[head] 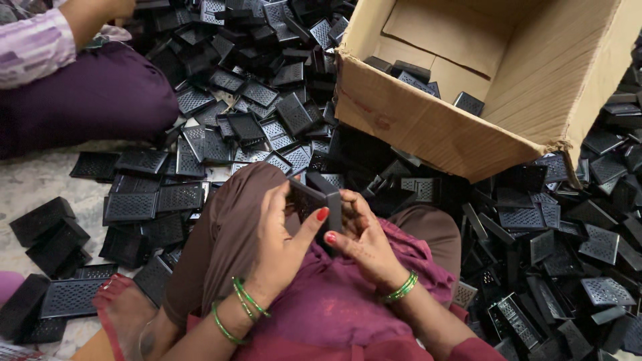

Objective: The person sits on the floor and repeatedly picks up small black plastic parts from a large pile. They inspect each part by turning it over in their hands and then place it into a cardboard box. Another person is visible in the background performing the same task.

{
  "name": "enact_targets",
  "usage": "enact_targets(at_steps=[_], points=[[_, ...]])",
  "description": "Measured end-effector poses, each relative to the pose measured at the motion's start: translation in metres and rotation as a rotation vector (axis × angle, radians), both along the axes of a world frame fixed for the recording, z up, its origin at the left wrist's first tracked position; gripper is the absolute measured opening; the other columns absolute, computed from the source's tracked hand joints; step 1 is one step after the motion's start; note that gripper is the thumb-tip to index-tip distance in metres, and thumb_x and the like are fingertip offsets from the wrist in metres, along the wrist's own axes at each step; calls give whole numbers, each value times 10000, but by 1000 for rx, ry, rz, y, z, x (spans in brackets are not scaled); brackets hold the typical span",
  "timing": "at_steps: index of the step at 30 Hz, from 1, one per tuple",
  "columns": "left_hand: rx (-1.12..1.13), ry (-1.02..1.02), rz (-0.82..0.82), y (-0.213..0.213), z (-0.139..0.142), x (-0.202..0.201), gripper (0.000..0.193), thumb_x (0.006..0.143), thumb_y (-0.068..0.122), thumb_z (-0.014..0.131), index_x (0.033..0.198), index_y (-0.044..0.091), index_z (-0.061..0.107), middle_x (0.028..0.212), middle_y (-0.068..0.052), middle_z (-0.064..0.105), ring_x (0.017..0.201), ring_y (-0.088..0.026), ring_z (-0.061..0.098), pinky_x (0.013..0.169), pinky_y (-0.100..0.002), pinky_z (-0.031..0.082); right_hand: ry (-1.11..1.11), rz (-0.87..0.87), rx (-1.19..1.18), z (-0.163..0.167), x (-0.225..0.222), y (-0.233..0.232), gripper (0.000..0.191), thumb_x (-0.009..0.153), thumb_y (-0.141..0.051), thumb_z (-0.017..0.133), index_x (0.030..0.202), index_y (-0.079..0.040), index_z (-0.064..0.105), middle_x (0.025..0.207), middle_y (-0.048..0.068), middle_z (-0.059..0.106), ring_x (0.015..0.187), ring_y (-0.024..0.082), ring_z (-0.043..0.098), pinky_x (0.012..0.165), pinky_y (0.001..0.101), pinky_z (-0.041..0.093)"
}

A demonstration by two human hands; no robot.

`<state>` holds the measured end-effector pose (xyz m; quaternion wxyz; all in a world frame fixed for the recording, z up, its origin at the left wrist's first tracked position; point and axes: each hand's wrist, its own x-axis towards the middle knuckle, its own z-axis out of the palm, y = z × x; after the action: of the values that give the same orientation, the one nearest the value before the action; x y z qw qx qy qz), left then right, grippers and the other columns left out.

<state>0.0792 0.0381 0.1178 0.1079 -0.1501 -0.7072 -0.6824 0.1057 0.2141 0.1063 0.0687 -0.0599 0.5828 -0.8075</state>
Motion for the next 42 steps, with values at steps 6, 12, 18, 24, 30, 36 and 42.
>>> enact_targets(at_steps=[6,12,18,24,30,36,42], points=[[-70,-5,-91,-13,18,-2,565,899,155,767,1359,-97,558,1214,-125,609,1096,-198,683,960,-313,559,-47,29,-87,-5,1,8,701,837,-99,847,1425,-70,468,1264,40,555,1158,134,526,988,296,454],[-199,123,-97,-22,26,-3,666,834,110,751,1404,-129,502,1209,-147,585,1090,-209,676,957,-300,554,68,61,60,-2,0,13,748,777,-106,872,1414,-58,482,1312,44,594,1237,156,558,1075,332,460],[-215,109,-151,-23,29,-3,735,753,115,778,1398,-114,511,1157,-136,578,1032,-203,673,921,-302,547,75,107,-43,-2,-1,12,773,783,-115,904,1426,-41,481,1400,71,569,1338,190,533,1161,363,424],[-2,-14,-263,-26,27,-6,717,821,103,780,1457,-86,506,1223,-95,592,1125,-158,673,1016,-290,550,-25,89,-176,-3,0,14,798,777,-156,898,1451,-4,499,1373,104,607,1283,211,552,1129,358,424],[109,-34,-312,-25,24,-5,739,773,49,798,1436,-84,498,1320,-111,593,1208,-194,656,1066,-342,551,214,17,38,-3,-1,13,800,804,-161,893,1473,16,492,1501,99,499,1382,222,519,1193,382,415],[202,-133,-416,-26,19,-7,768,760,33,818,1446,-88,497,1332,-104,589,1211,-196,655,1077,-365,552,377,39,92,-6,-1,14,809,825,-169,916,1504,-11,506,1573,120,432,1481,218,442,1267,395,357],[300,-171,-476,-31,15,-8,818,750,20,831,1477,-95,474,1380,-106,548,1284,-208,605,1111,-397,522,404,30,114,-8,1,14,784,831,-196,917,1500,-47,535,1567,129,455,1468,222,464,1254,396,386]])
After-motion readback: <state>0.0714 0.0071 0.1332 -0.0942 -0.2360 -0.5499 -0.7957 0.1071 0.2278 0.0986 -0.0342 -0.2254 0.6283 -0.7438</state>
